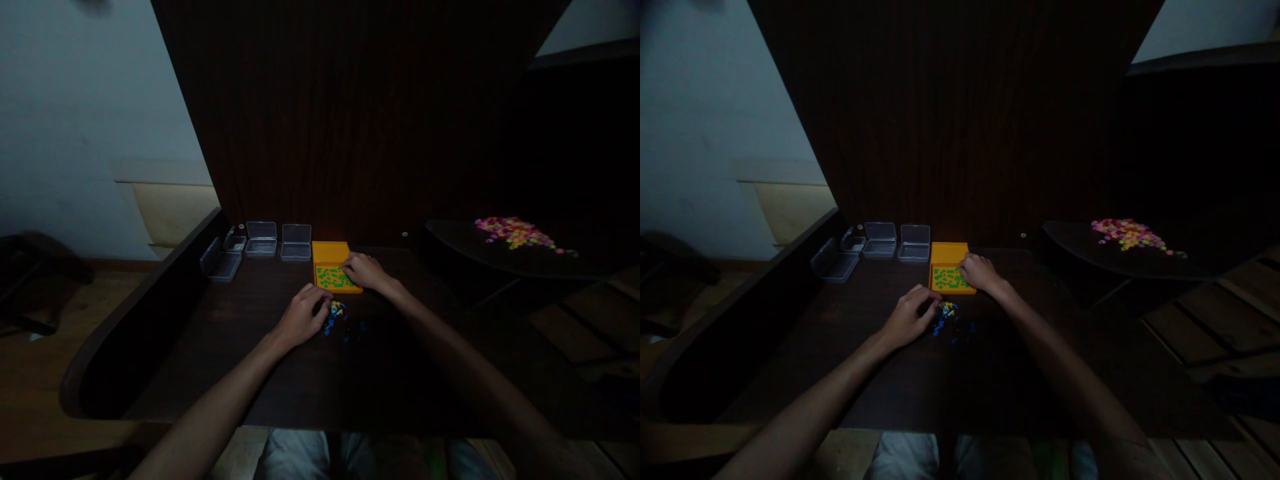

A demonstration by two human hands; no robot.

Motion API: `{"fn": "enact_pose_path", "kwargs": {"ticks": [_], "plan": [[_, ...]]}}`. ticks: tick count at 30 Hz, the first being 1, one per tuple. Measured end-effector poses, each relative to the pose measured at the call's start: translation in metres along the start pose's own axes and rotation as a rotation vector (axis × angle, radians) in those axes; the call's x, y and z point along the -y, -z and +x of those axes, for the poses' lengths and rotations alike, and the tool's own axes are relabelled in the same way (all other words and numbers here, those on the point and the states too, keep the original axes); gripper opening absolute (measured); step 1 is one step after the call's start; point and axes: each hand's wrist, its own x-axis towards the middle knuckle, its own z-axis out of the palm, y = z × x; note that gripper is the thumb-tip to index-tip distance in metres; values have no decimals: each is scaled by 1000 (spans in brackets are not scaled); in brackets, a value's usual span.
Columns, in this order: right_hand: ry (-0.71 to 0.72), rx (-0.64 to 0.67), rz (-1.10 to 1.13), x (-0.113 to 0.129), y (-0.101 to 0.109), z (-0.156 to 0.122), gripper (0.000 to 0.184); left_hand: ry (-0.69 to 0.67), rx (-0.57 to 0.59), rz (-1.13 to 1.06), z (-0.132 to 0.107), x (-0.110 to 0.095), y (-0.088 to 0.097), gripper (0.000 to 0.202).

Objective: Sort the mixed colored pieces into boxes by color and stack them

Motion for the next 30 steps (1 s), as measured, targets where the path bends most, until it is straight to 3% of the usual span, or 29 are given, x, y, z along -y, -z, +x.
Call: {"fn": "enact_pose_path", "kwargs": {"ticks": [6,17,30], "plan": [[-9,-4,-21,4,8,-5,29,-14,3,-3,-1,1,-1,16],[26,-14,32,1,-4,-3,33,-22,4,-11,0,1,0,16],[4,22,38,0,-2,-8,33,-7,-65,57,2,10,6,14]]}}
